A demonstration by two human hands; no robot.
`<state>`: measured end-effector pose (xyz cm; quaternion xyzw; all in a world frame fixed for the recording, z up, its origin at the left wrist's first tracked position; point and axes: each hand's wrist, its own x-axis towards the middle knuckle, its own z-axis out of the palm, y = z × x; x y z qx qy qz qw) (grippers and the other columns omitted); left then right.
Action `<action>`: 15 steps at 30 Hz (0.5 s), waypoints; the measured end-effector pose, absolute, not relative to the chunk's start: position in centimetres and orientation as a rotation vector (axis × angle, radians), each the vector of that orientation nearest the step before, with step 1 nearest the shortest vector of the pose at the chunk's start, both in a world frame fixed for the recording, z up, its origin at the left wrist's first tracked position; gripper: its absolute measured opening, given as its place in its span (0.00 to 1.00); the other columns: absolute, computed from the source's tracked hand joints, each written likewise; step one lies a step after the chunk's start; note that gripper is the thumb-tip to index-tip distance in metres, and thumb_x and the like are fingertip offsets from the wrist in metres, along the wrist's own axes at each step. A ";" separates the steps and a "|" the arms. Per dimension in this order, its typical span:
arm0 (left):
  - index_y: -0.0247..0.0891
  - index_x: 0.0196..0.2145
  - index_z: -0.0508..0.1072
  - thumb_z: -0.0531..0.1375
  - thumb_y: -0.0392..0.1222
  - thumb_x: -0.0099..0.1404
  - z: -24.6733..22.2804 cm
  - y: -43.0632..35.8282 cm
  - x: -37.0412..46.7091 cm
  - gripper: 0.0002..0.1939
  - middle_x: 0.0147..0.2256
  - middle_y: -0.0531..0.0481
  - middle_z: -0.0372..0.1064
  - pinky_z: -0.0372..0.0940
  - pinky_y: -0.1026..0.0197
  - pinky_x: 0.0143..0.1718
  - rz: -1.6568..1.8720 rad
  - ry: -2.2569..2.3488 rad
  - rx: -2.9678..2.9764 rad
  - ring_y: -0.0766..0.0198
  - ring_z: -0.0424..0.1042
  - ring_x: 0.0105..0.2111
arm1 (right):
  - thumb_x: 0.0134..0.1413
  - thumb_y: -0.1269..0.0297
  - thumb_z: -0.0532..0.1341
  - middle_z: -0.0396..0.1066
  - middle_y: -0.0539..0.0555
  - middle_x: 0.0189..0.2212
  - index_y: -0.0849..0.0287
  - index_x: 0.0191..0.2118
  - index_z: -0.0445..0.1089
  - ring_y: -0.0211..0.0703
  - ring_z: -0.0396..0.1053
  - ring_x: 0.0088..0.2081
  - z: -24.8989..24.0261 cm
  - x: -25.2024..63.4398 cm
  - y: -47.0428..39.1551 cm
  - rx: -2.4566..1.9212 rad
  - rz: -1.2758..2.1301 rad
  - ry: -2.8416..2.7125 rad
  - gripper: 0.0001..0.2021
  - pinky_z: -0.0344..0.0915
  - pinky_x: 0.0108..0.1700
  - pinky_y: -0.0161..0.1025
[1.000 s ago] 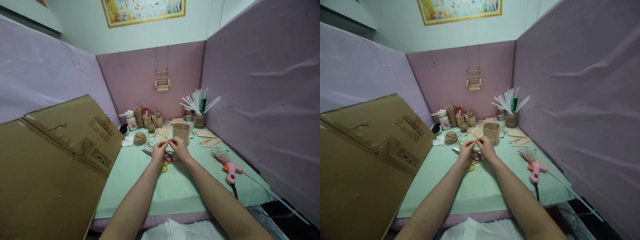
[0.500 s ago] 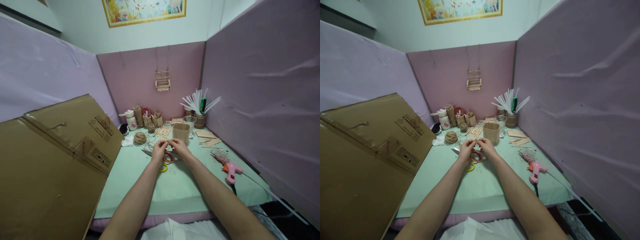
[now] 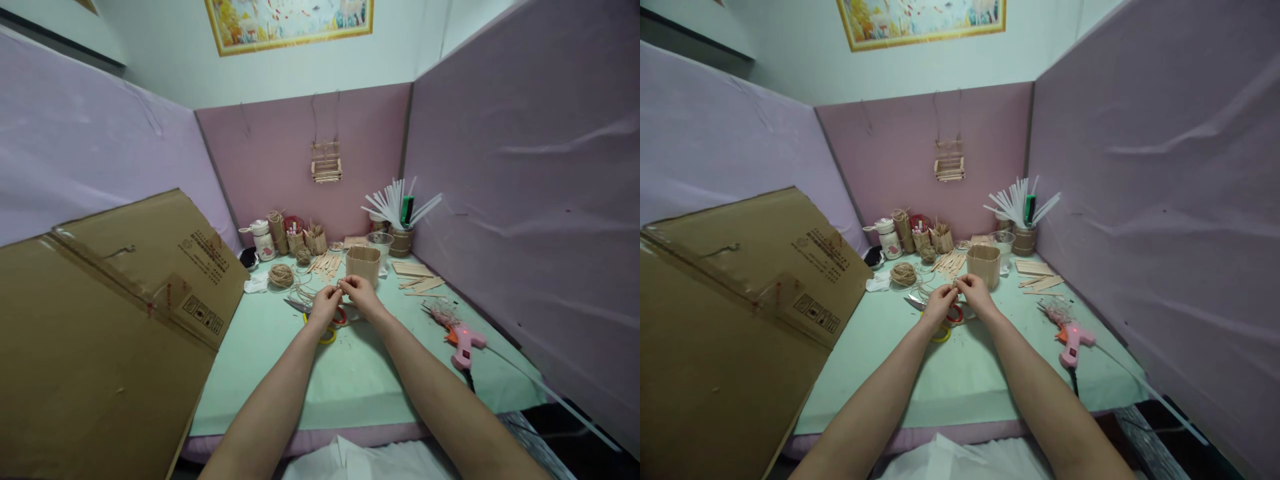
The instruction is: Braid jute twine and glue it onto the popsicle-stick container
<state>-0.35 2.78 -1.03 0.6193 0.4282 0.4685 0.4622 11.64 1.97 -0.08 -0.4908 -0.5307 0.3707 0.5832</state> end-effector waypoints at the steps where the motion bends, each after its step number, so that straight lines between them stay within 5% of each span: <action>1: 0.36 0.23 0.68 0.57 0.45 0.55 -1.0 2.7 -0.4 0.10 0.19 0.55 0.60 0.53 0.66 0.25 1.153 1.071 1.581 0.69 0.59 0.22 | 0.42 0.52 0.60 0.64 0.48 0.20 0.59 0.25 0.65 0.38 0.60 0.24 -0.1 11.7 2.0 -1.156 0.835 -1.244 0.13 0.57 0.28 0.35; 15: 0.35 0.21 0.69 0.58 0.44 0.54 0.1 1.0 0.3 0.10 0.19 0.54 0.63 0.54 0.65 0.25 1.021 0.940 1.726 0.69 0.60 0.21 | 0.40 0.59 0.58 0.64 0.49 0.18 0.57 0.21 0.64 0.40 0.60 0.24 -0.8 12.9 2.9 -1.279 0.665 -0.985 0.08 0.57 0.28 0.36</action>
